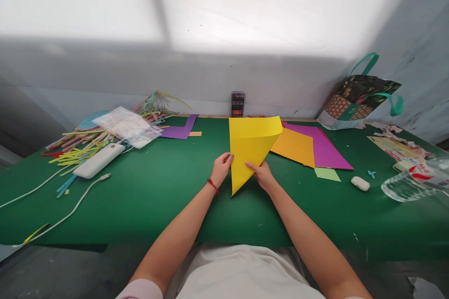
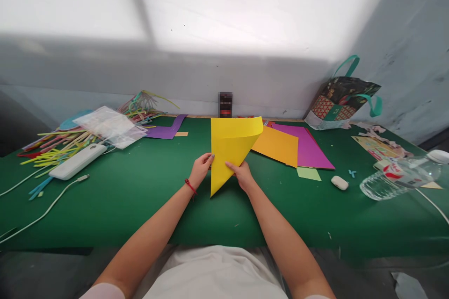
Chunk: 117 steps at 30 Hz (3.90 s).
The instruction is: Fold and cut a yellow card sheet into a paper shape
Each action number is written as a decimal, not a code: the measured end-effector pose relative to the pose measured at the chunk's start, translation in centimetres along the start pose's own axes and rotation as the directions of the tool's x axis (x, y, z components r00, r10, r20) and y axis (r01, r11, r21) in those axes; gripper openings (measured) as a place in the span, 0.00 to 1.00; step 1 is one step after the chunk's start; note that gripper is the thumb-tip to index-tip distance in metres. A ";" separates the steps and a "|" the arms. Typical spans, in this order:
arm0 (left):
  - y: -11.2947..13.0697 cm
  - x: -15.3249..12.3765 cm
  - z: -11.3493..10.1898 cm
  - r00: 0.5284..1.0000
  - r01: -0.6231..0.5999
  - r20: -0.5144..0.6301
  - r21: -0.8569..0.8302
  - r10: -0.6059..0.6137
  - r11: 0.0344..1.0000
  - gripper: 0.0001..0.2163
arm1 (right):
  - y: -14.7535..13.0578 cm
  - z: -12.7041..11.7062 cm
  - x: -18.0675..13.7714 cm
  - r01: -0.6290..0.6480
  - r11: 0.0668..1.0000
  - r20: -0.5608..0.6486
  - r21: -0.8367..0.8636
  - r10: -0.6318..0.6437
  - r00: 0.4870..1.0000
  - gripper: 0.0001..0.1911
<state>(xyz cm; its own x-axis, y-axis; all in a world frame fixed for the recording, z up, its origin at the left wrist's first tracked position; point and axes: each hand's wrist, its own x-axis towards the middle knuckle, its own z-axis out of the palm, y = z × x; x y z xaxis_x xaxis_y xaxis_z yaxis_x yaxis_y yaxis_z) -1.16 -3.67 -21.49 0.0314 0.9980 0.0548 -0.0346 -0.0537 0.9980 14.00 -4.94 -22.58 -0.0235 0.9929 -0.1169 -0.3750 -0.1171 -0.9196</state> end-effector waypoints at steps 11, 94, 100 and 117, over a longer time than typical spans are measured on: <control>-0.1 -0.3 -0.1 0.994 -0.097 -0.032 0.087 0.100 0.991 0.17 | -0.2 0.2 -0.2 -0.016 1.000 0.045 -0.022 0.017 0.999 0.23; 0.0 0.0 -0.7 0.989 -0.129 -0.058 0.059 0.133 0.990 0.13 | -1.0 -0.4 0.1 -0.017 0.997 -0.016 0.077 0.018 1.000 0.20; 0.2 0.0 -0.6 0.994 -0.098 -0.051 0.003 0.098 0.995 0.14 | -0.9 -0.2 -0.4 -0.107 0.994 0.160 0.011 0.104 0.982 0.20; -0.1 0.2 -0.9 0.995 -0.078 -0.066 -0.038 0.075 0.996 0.13 | -1.2 -0.2 -0.4 -0.067 0.997 0.117 0.030 0.063 0.991 0.19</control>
<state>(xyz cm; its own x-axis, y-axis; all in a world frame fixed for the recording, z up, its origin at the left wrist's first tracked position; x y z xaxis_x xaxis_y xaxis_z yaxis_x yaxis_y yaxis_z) -2.04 -3.44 -21.61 -0.0369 0.9912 0.1274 -0.0745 -0.1299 0.9887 14.60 -5.17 -21.51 -0.1559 0.9792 -0.1298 -0.4000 -0.1827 -0.8981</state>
